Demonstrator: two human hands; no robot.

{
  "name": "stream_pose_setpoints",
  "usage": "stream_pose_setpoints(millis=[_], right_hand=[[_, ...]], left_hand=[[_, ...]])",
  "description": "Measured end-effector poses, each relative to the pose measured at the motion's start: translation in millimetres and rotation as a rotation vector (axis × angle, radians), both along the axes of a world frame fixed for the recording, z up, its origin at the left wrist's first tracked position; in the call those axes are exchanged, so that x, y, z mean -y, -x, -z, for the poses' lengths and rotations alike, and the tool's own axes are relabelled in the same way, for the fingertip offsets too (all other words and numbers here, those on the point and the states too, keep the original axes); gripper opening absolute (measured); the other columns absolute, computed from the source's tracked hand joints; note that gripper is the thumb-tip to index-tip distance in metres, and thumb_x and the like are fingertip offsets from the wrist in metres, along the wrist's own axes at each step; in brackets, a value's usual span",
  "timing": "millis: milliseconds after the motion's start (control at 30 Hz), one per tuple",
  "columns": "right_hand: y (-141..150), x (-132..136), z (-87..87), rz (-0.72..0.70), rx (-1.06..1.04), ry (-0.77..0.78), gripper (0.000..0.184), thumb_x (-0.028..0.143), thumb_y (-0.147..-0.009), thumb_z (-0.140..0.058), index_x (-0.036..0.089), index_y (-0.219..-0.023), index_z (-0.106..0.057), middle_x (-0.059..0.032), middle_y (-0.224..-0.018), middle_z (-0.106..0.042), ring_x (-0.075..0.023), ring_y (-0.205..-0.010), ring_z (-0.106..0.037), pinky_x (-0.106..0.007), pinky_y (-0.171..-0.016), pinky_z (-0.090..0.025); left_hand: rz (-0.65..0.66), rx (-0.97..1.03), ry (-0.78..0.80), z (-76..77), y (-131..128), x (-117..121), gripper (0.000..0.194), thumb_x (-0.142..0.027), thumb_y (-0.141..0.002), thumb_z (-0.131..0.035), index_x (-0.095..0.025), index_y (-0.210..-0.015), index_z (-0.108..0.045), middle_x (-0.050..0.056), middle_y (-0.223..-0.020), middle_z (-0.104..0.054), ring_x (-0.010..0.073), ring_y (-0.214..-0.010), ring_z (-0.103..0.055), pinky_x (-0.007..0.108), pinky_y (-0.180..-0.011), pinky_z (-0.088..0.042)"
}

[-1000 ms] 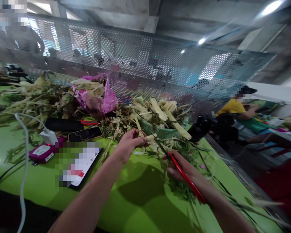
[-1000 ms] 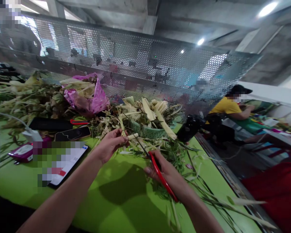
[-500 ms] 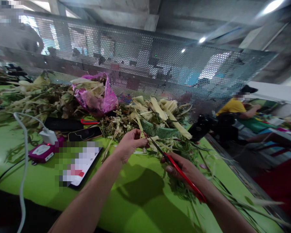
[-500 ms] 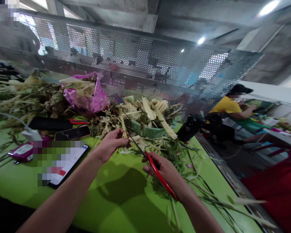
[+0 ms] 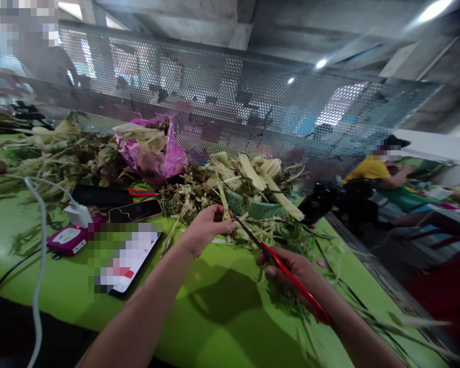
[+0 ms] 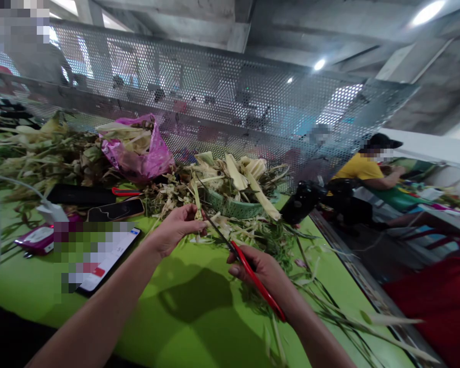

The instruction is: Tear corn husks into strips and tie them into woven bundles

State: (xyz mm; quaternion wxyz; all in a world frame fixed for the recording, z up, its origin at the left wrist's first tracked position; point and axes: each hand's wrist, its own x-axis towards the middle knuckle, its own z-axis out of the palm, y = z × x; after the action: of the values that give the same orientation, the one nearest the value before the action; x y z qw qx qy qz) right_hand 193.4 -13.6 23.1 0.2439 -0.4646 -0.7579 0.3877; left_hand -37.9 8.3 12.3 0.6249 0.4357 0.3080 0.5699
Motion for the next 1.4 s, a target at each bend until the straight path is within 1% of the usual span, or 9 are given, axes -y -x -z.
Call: stream_pose_setpoints(millis=[167, 333, 500, 667, 767, 900, 1100, 1233, 1400], right_hand=[[-1.3, -3.4, 1.5, 0.027, 0.133, -0.065, 0.028, 0.047, -0.073, -0.064, 0.022, -0.084, -0.067, -0.0010, -0.067, -0.064, -0.0179, -0.057, -0.056, -0.027, -0.053, -0.041], [-5.2, -11.0, 8.7, 0.138, 0.605, -0.224, 0.035, 0.037, -0.079, -0.055, 0.023, -0.110, -0.062, -0.0066, -0.089, -0.072, -0.0277, -0.078, -0.065, -0.033, -0.066, -0.044], [-9.7, -16.4, 14.1, 0.067, 0.764, -0.324, 0.046, 0.026, -0.079, -0.053, 0.023, -0.126, -0.055, -0.0091, -0.110, -0.070, -0.0309, -0.092, -0.066, -0.036, -0.072, -0.047], [13.1, -15.7, -8.0, 0.137, 0.401, -0.446, 0.032, 0.041, -0.088, -0.048, 0.027, -0.113, -0.064, -0.0058, -0.119, -0.066, -0.0273, -0.103, -0.062, -0.037, -0.085, -0.047], [37.2, -16.7, -17.4, 0.093, -0.016, -0.244, 0.032, 0.044, -0.087, -0.053, 0.023, -0.109, -0.065, -0.0058, -0.109, -0.069, -0.0231, -0.098, -0.063, -0.034, -0.085, -0.048], [58.3, -25.4, -9.0, 0.122, -0.330, -0.022, 0.030, 0.044, -0.078, -0.065, 0.018, -0.094, -0.066, -0.0043, -0.085, -0.069, -0.0175, -0.075, -0.061, -0.029, -0.069, -0.048], [61.7, -31.8, 2.6, 0.254, -0.433, -0.134, 0.025, 0.041, -0.074, -0.070, 0.017, -0.076, -0.064, -0.0006, -0.069, -0.061, -0.0135, -0.064, -0.052, -0.026, -0.063, -0.042], [63.3, -26.5, -0.4, 0.219, -0.475, -0.087, 0.028, 0.044, -0.079, -0.063, 0.017, -0.087, -0.064, -0.0025, -0.078, -0.064, -0.0148, -0.071, -0.054, -0.027, -0.067, -0.043], [58.9, -25.4, 1.4, 0.264, -0.485, -0.053, 0.035, 0.042, -0.065, -0.076, 0.017, -0.086, -0.064, -0.0015, -0.078, -0.064, -0.0144, -0.068, -0.055, -0.027, -0.065, -0.044]], left_hand=[[0.016, -0.001, 0.023, -0.8, 1.7, 0.8, 0.029, -0.019, -0.063, -0.077, -0.014, -0.082, -0.056, 0.000, -0.073, -0.062, 0.0103, -0.063, -0.062, 0.023, -0.065, -0.047], [0.048, 0.075, 0.110, -1.0, 3.7, 2.9, 0.025, -0.032, -0.072, -0.071, -0.016, -0.084, -0.056, 0.002, -0.081, -0.063, 0.0135, -0.072, -0.064, 0.023, -0.059, -0.046], [-0.060, 0.138, 0.147, 3.3, 2.0, -0.7, 0.024, -0.026, -0.066, -0.077, -0.016, -0.077, -0.057, 0.000, -0.080, -0.062, 0.0076, -0.067, -0.056, 0.019, -0.059, -0.044], [-0.124, 0.128, 0.129, 5.9, -0.9, -4.5, 0.030, -0.026, -0.061, -0.081, -0.014, -0.078, -0.060, -0.001, -0.075, -0.061, 0.0068, -0.067, -0.056, 0.019, -0.063, -0.043], [-0.115, 0.110, 0.143, 7.3, -2.8, -3.9, 0.033, -0.028, -0.059, -0.082, -0.014, -0.080, -0.061, -0.002, -0.072, -0.061, 0.0077, -0.064, -0.056, 0.021, -0.061, -0.044], [-0.057, 0.087, 0.157, 8.4, -6.5, -1.3, 0.036, -0.030, -0.057, -0.083, -0.014, -0.080, -0.060, -0.001, -0.072, -0.063, 0.0092, -0.063, -0.058, 0.023, -0.060, -0.046], [-0.071, 0.071, 0.150, 10.8, -13.3, 0.1, 0.036, -0.031, -0.059, -0.082, -0.016, -0.075, -0.054, -0.002, -0.064, -0.060, 0.0108, -0.060, -0.058, 0.024, -0.055, -0.049], [-0.144, 0.122, 0.177, 14.3, -21.1, 0.2, 0.035, -0.029, -0.057, -0.083, -0.014, -0.073, -0.055, -0.002, -0.065, -0.061, 0.0102, -0.062, -0.060, 0.025, -0.063, -0.052], [-0.085, 0.200, 0.213, 12.3, -18.8, -1.0, 0.035, -0.037, -0.063, -0.079, -0.014, -0.081, -0.060, 0.004, -0.079, -0.067, 0.0137, -0.071, -0.065, 0.026, -0.065, -0.053]])
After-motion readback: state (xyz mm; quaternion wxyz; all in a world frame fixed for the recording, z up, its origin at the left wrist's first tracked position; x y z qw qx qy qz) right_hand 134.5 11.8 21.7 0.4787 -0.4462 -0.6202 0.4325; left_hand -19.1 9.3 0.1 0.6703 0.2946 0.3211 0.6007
